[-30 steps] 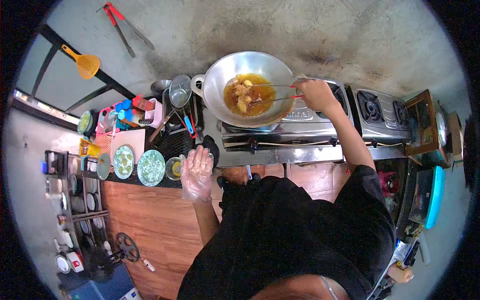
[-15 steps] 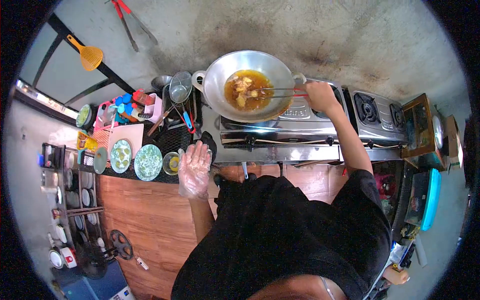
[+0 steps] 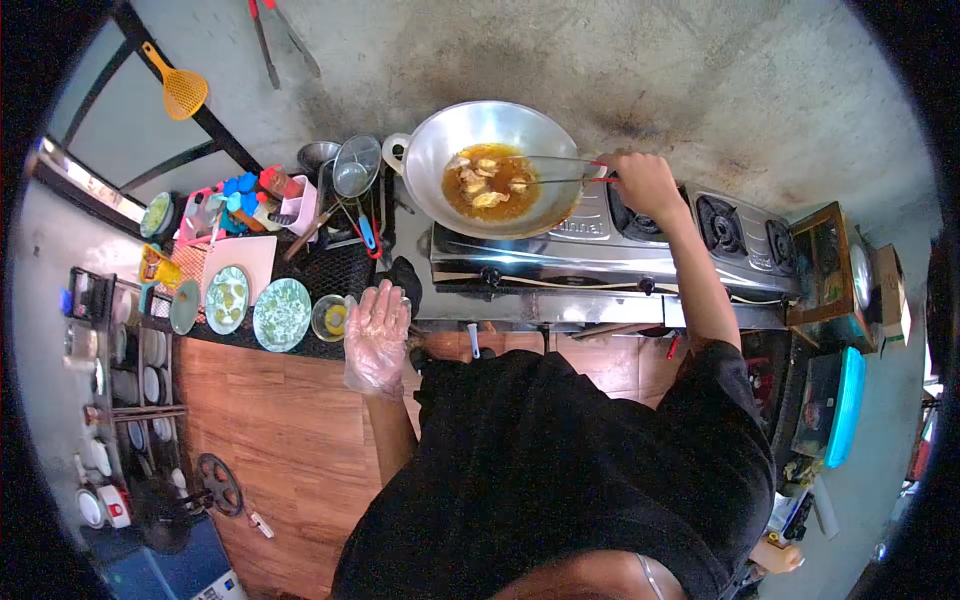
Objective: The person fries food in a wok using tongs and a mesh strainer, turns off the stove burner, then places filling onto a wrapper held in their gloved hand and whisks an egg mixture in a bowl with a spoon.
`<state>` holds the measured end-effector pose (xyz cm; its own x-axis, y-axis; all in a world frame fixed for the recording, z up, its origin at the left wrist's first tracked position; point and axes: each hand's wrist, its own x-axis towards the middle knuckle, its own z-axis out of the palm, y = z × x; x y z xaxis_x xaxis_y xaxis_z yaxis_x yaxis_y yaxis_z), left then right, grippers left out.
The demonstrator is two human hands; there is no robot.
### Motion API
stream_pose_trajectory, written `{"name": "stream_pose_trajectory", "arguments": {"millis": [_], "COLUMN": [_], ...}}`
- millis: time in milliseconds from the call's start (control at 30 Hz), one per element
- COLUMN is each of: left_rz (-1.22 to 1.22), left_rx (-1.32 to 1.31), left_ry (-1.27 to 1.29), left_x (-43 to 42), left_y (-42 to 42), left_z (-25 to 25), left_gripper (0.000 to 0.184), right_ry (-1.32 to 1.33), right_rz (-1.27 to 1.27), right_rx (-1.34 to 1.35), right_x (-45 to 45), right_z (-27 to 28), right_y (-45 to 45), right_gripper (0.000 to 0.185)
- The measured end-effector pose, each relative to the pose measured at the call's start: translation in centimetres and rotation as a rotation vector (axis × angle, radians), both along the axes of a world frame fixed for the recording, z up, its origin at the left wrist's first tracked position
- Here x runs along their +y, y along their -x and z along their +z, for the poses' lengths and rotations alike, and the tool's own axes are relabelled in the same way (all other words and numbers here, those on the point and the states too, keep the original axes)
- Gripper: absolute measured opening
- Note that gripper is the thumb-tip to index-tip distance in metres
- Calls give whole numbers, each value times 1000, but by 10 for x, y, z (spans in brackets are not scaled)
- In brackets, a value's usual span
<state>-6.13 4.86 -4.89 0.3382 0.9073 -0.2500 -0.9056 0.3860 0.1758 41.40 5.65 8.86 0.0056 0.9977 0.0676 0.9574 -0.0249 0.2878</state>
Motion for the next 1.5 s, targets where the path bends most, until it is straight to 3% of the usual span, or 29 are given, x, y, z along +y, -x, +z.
{"name": "stream_pose_trajectory", "arguments": {"millis": [400, 900, 1200, 1500], "left_rz": [34, 104, 20, 22], "left_rx": [-83, -18, -77, -39], "left_ry": [35, 67, 30, 84], "left_x": [-10, -11, -3, 0], "left_y": [14, 19, 13, 10], "left_z": [-6, -7, -11, -1], "left_gripper": [45, 46, 44, 43], "right_ry": [6, -30, 44, 28], "right_rz": [229, 44, 64, 178], "right_rx": [-3, 373, 114, -37], "right_x": [40, 48, 41, 61], "right_z": [-24, -20, -17, -55], "right_y": [41, 30, 30, 27], "right_gripper": [38, 36, 38, 38]}}
